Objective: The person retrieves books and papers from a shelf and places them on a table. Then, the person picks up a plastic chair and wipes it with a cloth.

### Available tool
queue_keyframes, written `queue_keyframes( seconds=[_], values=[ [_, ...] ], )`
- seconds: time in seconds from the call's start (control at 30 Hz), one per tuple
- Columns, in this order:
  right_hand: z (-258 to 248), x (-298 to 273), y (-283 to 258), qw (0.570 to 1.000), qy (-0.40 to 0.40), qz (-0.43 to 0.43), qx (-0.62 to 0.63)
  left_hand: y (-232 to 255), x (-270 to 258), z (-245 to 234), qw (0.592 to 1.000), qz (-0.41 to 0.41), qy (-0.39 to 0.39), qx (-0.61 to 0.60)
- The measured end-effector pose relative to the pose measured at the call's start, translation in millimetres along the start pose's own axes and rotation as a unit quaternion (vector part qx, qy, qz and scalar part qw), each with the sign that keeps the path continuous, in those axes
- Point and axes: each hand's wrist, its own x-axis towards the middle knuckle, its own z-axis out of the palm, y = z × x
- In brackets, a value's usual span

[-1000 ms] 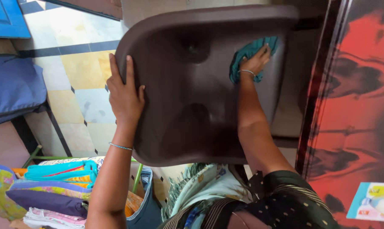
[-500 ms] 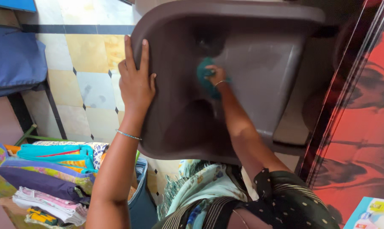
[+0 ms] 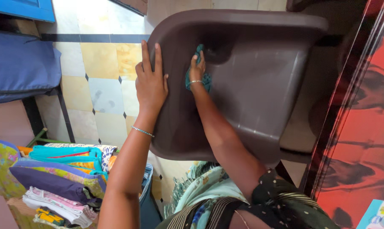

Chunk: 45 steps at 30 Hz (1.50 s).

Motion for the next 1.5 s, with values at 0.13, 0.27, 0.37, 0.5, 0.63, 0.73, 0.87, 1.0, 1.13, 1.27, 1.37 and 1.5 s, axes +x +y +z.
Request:
queue_keyframes(
  seconds=[0.13,0.27,0.37,0.5,0.63,0.73,0.87,1.0,1.13,1.27,1.37,1.5],
  values=[
    [-2.2,-38.3,-69.6,0.980,-0.061,-0.094,0.166,-8.4,-0.5,6.3,0.991,-0.004,0.060,-0.123],
    [-17.5,-130.7,-147.0,0.928,-0.145,-0.294,0.175,-19.1,-8.1,10.1,0.965,-0.022,0.072,-0.250],
    [-20.4,-146.9,-158.9,0.916,-0.135,-0.372,0.069,-25.1,-1.0,9.6,0.947,-0.024,0.080,-0.309],
    [3.3,-84.2,-93.8,0.948,-0.071,-0.277,0.138,-28.1,-0.6,9.3,0.915,-0.039,0.086,-0.392],
    [6.6,3.8,-7.7,0.996,-0.046,-0.066,0.049,-30.4,-4.0,8.9,0.918,-0.044,0.081,-0.386],
    [-8.0,13.2,25.3,0.999,-0.028,0.033,0.032,-29.1,1.7,12.4,0.908,-0.034,0.081,-0.409],
    [-10.5,-30.5,33.2,0.984,-0.044,0.161,0.059,-35.0,-3.7,19.0,0.892,-0.028,0.082,-0.444],
    [-3.5,-77.0,25.8,0.992,-0.049,-0.096,0.061,-41.0,1.0,27.0,0.889,-0.002,0.093,-0.449],
    [-6.6,-188.6,-46.8,0.972,-0.111,-0.191,0.080,-50.1,5.5,41.1,0.883,0.012,0.096,-0.459],
    [-22.6,-243.9,-106.9,0.956,-0.141,-0.257,0.014,-57.9,5.7,54.6,0.854,0.014,0.098,-0.511],
    [-18.9,-210.0,-94.3,0.956,-0.104,-0.273,0.024,-60.7,9.3,61.7,0.859,0.014,0.102,-0.502],
    [-6.5,-136.3,-28.7,0.972,-0.061,-0.206,0.096,-63.5,8.3,65.6,0.862,0.024,0.108,-0.494]
  ],
)
